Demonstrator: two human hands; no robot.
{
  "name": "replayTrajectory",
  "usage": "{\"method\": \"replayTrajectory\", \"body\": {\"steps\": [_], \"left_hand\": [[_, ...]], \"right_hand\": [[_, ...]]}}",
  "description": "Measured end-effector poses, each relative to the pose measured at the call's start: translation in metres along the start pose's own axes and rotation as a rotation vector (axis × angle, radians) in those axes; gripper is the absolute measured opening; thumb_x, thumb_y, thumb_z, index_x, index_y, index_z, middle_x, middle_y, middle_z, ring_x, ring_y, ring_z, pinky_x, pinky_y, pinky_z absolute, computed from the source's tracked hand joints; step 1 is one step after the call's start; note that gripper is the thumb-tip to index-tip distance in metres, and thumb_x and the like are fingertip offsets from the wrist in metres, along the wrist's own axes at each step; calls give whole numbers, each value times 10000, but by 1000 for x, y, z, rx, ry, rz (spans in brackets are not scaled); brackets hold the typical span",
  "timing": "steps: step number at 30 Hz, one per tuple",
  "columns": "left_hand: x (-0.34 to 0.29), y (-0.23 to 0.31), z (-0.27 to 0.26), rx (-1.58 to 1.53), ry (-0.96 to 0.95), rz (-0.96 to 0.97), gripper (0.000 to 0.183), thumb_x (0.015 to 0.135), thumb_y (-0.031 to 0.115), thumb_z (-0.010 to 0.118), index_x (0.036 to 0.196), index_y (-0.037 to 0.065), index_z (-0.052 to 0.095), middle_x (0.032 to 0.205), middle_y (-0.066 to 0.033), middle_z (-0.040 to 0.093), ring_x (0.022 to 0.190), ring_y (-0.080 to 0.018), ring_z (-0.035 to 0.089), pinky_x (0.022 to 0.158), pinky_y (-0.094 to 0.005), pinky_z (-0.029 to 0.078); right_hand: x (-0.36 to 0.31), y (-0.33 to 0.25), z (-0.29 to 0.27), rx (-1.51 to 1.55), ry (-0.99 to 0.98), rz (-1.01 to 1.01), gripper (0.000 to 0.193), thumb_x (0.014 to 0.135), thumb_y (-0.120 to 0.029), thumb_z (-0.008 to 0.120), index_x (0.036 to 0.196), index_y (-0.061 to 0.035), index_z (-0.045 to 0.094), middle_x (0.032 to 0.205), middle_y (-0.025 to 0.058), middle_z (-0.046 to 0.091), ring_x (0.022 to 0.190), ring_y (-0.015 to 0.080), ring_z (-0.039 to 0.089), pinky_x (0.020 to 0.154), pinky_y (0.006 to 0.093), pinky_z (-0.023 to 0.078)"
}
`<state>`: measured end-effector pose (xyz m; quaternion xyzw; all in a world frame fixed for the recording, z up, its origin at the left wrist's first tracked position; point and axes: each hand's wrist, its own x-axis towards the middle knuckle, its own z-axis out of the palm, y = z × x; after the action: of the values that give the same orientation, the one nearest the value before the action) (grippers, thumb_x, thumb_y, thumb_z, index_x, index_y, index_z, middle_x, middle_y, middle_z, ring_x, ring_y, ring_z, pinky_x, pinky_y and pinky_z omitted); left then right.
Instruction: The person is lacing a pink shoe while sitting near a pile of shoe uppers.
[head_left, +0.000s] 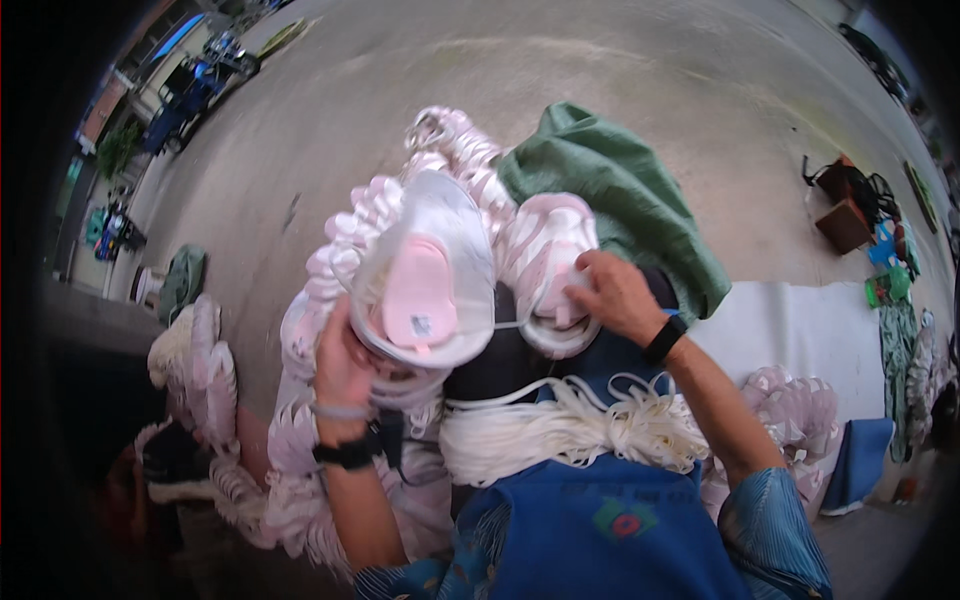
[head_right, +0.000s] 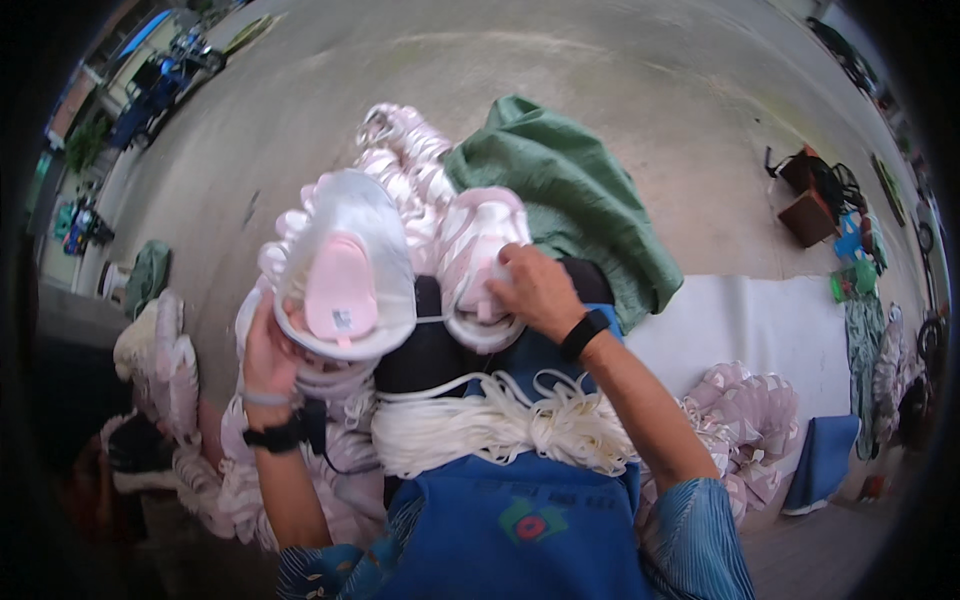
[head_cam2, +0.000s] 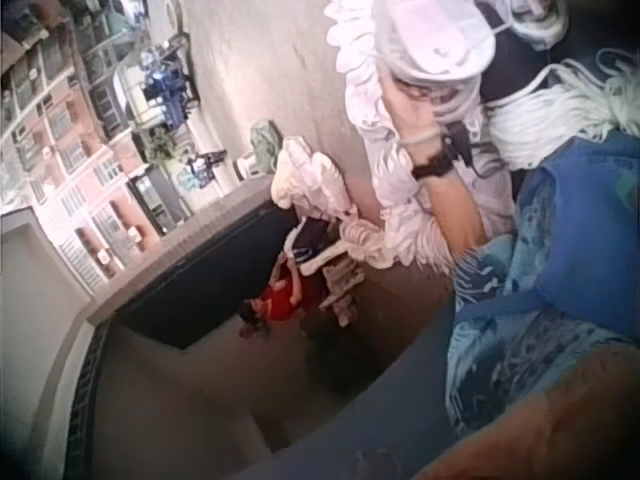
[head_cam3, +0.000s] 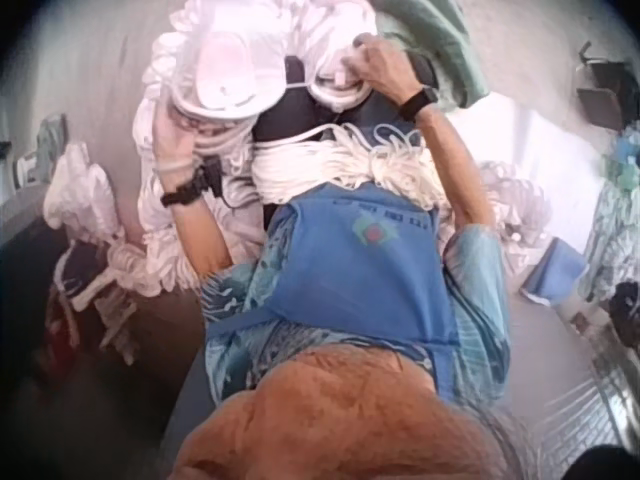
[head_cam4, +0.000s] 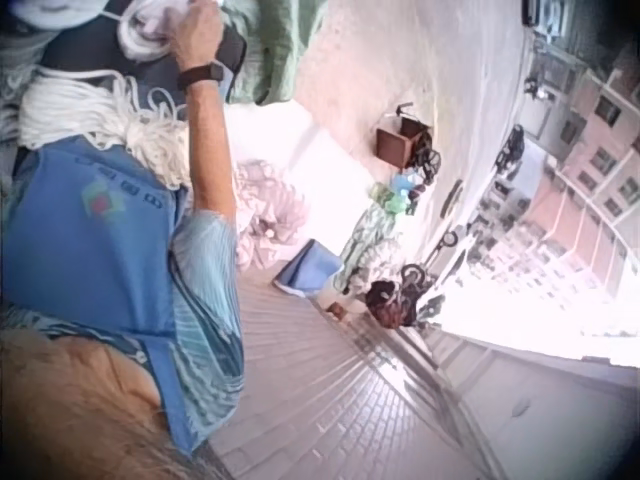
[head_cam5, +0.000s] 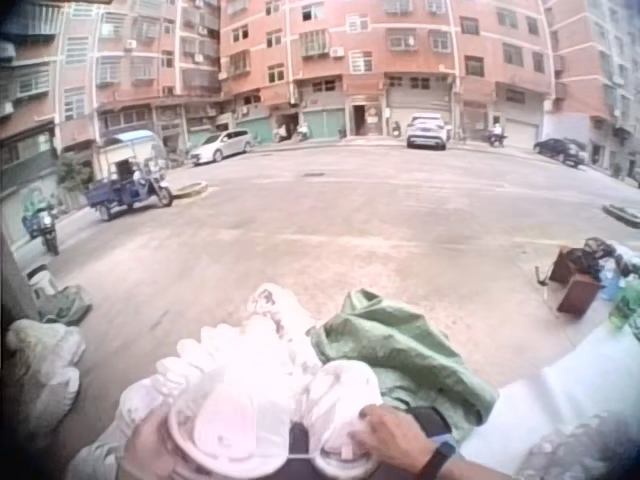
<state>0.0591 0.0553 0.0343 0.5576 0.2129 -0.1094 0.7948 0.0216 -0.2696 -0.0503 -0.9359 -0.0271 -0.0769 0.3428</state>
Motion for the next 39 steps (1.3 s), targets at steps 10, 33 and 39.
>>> {"method": "replayTrajectory", "body": {"steps": [10,33,39], "left_hand": [[12,9,-47,240,-160,20,433,910,349,586,1195,26,534,892,-69,646,711,-146,559,653,-284,460],[-17,-22,-27,1766,-513,478,247,810,203,650,972,17,633,884,-168,675,813,-286,663,720,-384,495],[-15,-74,84,869,-403,452,324,929,145,520,1185,-52,495,1106,-160,610,1035,-197,577,905,-294,441]], "right_hand": [[2,-7,-11,58,-135,128,309,815,-164,576,1064,16,541,896,254,579,851,400,575,799,438,450],[-19,2,4,-2,-39,132,173,837,-58,459,968,51,437,834,299,589,764,456,595,684,517,480],[-23,-5,6,51,-116,180,198,837,-53,462,990,64,418,667,274,591,647,453,600,606,521,483]]}}
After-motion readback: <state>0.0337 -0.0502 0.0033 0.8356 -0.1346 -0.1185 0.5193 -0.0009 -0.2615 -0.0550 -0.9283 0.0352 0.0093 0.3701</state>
